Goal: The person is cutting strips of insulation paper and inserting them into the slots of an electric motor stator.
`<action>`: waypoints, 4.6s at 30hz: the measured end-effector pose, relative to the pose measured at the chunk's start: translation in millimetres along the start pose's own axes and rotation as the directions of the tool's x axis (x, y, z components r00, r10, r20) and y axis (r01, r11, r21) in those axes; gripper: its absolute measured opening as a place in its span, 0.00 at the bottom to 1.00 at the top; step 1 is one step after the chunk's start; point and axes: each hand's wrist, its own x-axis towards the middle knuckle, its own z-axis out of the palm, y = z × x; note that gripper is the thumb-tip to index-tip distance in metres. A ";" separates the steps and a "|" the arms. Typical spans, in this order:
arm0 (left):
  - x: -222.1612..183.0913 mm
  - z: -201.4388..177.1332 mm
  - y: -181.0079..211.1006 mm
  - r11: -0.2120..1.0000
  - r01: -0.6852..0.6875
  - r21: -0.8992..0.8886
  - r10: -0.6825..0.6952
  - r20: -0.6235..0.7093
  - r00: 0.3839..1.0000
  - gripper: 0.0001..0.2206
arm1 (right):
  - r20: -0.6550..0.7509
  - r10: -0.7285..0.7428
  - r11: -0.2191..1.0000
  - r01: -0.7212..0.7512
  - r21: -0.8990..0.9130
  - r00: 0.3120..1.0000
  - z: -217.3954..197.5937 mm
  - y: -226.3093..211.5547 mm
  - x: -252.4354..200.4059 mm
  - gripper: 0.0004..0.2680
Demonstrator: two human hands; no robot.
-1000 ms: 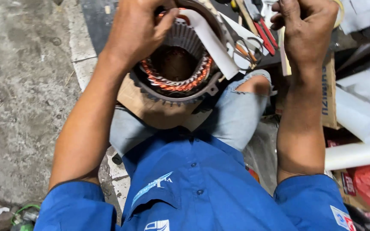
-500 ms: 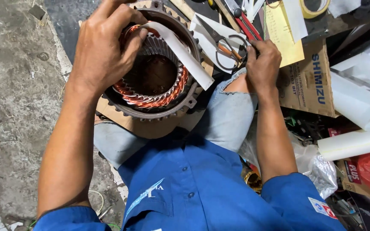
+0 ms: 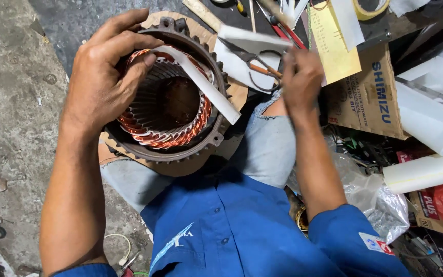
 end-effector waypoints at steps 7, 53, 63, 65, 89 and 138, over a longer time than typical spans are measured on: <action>-3.3 -6.2 -2.0 0.998 -0.016 -0.052 0.015 -0.038 0.999 0.10 | 0.121 0.010 0.982 0.013 -0.187 0.993 33.1 96.5 37.0 0.06; -25.3 8.9 -19.8 0.994 -0.060 0.087 0.086 -0.329 0.941 0.02 | 0.197 -0.812 0.575 0.696 0.429 0.550 -4.7 -152.8 124.1 0.09; -29.4 14.8 -27.5 0.995 0.003 0.099 0.028 -0.313 0.949 0.05 | 0.262 -0.791 0.611 0.686 0.395 0.553 -9.2 -156.1 124.8 0.10; -29.4 17.3 -30.8 0.993 0.008 0.114 0.028 -0.314 0.949 0.06 | 0.281 -0.786 0.617 0.683 0.390 0.550 -7.6 -155.3 125.7 0.10; -24.1 19.9 -33.8 0.980 0.103 0.172 -0.049 -0.293 0.955 0.07 | 0.301 -0.758 0.646 0.600 0.472 0.579 -9.3 -159.7 127.6 0.09; -18.9 11.9 -16.2 0.976 -0.105 0.191 0.162 -0.314 0.936 0.09 | 0.262 -0.415 0.771 0.184 0.610 0.871 -55.0 -178.6 96.6 0.03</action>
